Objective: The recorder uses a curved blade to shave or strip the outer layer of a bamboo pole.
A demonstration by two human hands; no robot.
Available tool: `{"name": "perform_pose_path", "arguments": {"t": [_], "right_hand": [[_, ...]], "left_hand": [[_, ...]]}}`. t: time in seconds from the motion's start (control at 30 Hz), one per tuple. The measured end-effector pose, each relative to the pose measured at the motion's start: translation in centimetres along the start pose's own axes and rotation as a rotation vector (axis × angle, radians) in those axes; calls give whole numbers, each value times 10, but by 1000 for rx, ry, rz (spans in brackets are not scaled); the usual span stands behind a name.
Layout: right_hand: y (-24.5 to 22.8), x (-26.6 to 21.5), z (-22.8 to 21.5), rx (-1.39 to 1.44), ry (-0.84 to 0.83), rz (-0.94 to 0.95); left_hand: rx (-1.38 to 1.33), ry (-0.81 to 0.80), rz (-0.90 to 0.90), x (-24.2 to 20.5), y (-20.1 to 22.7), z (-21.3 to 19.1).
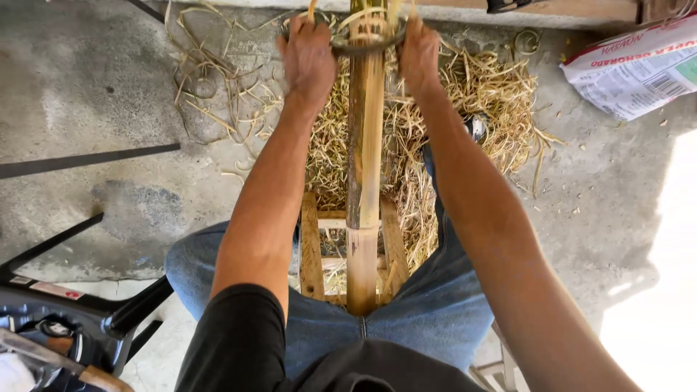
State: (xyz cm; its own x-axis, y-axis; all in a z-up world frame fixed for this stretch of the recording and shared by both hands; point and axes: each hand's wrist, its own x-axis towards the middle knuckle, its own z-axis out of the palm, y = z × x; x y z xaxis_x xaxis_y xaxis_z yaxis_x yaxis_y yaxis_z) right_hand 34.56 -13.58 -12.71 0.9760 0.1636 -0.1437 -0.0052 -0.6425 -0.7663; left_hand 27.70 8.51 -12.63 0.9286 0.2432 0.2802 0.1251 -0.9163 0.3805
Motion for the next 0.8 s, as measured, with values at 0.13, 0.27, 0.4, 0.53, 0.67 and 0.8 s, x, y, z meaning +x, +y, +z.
{"name": "perform_pose_path", "arguments": {"t": [0.13,0.27,0.4,0.53,0.67,0.8], "right_hand": [[11,-13,-16,498,-20,503],[4,-202,-10,-71,32,-47],[-6,-287,-25,719,-22,431],[-34,-203,-26,636,-1,441],[-37,-93,-16,634,-32,386],[-19,-59,-12,626,-67,338]], "left_hand": [[18,99,101,-30,29,-54],[-92,-197,85,-154,52,-120],[-149,-250,173,-197,60,-153],[-138,-242,186,-143,47,-130],[-60,-169,184,-61,29,-90],[51,92,260,11,19,-45]]}}
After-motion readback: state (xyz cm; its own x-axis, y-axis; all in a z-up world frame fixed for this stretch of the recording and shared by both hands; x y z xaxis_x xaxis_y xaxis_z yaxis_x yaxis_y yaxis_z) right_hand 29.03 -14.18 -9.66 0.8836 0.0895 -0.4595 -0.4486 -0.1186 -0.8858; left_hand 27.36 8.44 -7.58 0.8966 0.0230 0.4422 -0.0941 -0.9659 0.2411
